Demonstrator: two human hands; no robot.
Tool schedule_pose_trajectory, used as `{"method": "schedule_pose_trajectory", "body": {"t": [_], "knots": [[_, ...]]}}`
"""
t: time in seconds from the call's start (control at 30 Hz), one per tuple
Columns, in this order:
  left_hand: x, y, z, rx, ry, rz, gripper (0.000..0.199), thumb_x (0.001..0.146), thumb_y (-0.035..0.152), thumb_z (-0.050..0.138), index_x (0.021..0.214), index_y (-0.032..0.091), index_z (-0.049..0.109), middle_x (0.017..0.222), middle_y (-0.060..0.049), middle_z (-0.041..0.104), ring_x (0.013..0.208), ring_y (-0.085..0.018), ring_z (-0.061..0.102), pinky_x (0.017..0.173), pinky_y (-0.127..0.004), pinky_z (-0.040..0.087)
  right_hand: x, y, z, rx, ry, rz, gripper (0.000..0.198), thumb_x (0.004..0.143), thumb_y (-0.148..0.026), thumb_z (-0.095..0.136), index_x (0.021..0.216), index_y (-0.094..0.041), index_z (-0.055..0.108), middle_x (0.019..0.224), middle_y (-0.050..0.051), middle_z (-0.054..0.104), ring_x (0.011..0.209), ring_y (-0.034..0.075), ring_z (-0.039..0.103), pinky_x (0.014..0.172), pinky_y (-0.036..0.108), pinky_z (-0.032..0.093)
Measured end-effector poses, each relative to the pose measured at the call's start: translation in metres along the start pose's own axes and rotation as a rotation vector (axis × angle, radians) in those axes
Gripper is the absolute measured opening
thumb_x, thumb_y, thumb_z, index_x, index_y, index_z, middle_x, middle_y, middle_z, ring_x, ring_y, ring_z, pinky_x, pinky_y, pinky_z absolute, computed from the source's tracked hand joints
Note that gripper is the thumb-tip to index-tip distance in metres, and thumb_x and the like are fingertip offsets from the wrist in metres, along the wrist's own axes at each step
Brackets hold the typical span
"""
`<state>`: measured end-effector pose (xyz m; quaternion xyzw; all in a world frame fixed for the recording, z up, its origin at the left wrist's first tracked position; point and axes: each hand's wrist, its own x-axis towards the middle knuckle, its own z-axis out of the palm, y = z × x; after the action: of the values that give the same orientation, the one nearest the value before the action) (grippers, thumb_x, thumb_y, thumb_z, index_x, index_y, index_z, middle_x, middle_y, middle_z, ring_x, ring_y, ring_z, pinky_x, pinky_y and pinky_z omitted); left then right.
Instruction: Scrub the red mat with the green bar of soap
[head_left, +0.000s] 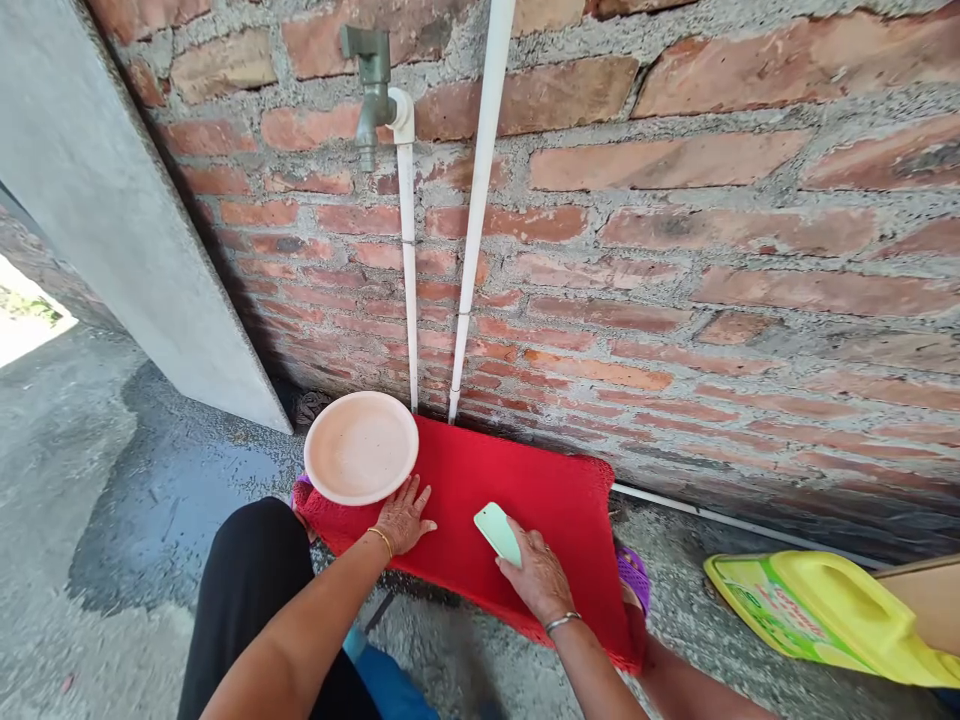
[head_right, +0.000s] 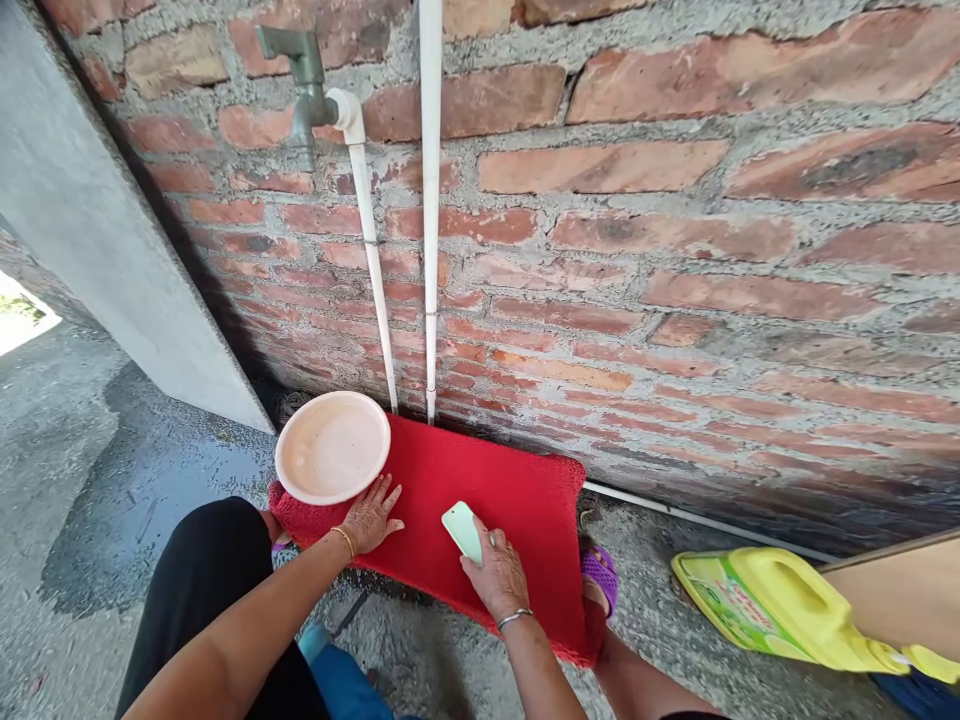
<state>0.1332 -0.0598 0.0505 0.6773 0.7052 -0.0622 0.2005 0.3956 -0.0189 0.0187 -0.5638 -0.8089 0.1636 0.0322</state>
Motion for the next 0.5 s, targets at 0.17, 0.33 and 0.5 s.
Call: {"method": "schedule_pose_trajectory", "body": {"t": [0.17, 0.33, 0.5], "knots": [[0.011, -0.008, 0.025, 0.002, 0.096, -0.008, 0.064, 0.092, 0.048, 0.038, 0.149, 0.021, 0.028, 0.159, -0.009, 0.016, 0.147, -0.022, 0.013, 0.118, -0.043, 0.019, -0.006, 0.002, 0.013, -0.075, 0.047, 0.032, 0.052, 0.077, -0.032, 0.061, 0.129, -0.026, 0.058, 0.102, 0.007, 0.06, 0.086, 0.022, 0.061, 0.079, 0.031, 0.043], [0.022, -0.017, 0.056, 0.047, 0.206, 0.024, 0.066, 0.092, 0.051, 0.037, 0.15, 0.023, 0.025, 0.159, -0.007, 0.019, 0.146, -0.023, 0.016, 0.117, -0.044, 0.024, -0.002, 0.006, 0.014, -0.019, 0.091, -0.025, 0.046, 0.08, -0.032, 0.058, 0.125, -0.025, 0.06, 0.106, 0.007, 0.059, 0.091, 0.022, 0.059, 0.083, 0.032, 0.045], [0.031, -0.027, 0.08, 0.149, 0.326, 0.072, 0.066, 0.093, 0.053, 0.033, 0.15, 0.021, 0.027, 0.157, -0.009, 0.025, 0.144, -0.025, 0.023, 0.113, -0.045, 0.03, 0.032, -0.031, 0.007, 0.117, 0.152, 0.034, 0.047, 0.085, -0.039, 0.052, 0.129, -0.024, 0.056, 0.103, 0.006, 0.057, 0.095, 0.02, 0.058, 0.087, 0.03, 0.045]]}}
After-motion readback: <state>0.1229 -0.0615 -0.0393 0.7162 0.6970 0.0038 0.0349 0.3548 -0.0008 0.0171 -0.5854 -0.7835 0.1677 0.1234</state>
